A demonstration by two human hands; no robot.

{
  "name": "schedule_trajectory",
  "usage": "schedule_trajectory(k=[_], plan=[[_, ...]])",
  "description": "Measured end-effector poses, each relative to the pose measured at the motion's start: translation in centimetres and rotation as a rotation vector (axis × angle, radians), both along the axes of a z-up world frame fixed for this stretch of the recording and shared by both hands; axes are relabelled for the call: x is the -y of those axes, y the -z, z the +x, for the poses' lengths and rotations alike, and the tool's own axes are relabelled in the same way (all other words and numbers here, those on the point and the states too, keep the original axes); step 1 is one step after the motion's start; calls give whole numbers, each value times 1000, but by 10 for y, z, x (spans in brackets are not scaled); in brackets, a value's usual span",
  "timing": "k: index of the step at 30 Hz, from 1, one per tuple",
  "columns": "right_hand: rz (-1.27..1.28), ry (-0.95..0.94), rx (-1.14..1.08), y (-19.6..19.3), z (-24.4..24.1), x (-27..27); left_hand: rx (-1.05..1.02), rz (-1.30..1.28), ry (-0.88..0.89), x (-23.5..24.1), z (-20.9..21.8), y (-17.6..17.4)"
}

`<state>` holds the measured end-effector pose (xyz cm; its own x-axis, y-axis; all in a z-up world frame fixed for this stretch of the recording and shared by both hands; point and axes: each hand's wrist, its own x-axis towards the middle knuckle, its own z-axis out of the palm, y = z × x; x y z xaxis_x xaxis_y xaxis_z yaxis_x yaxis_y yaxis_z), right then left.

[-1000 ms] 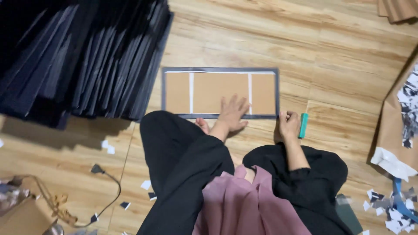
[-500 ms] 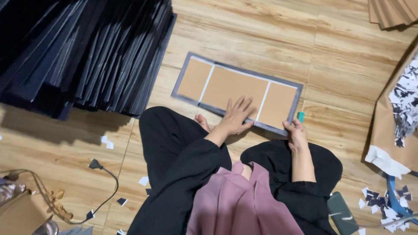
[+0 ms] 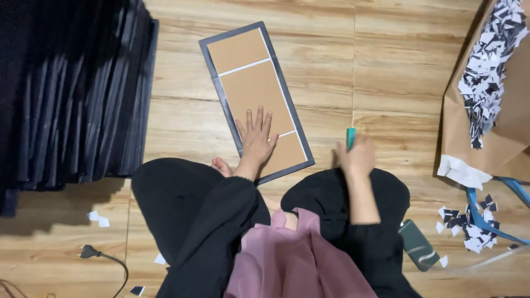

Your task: Manually assembling folders by smoothing down the edges of cardboard components using a small hand tool to ensure proper adhesion.

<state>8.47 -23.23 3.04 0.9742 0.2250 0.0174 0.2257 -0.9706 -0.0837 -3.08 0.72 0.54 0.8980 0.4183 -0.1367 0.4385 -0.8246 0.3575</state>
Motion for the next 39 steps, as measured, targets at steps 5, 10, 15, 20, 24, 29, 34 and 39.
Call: schedule_trajectory(k=[5, 10, 15, 20, 24, 29, 34, 39], plan=[[-120, 123, -254, 78, 48, 33, 199, 108, -10, -18, 14, 26], [186, -121, -243, -14, 50, -73, 318, 220, 18, -32, 19, 42], [575, -510, -213, -26, 100, -191, 192, 237, 37, -34, 20, 31], [439, -653, 27, 0, 121, -275, 186, 178, 20, -40, 23, 13], [130, -680, 54, 22, 112, -265, 241, 190, 14, -38, 24, 31], [100, -709, 110, 10, 88, -245, 290, 193, 10, -39, 24, 28], [193, -711, 180, 30, 100, -254, 287, 215, 4, -37, 23, 30], [194, -659, 282, 50, 138, -282, 287, 232, 3, -37, 24, 32]])
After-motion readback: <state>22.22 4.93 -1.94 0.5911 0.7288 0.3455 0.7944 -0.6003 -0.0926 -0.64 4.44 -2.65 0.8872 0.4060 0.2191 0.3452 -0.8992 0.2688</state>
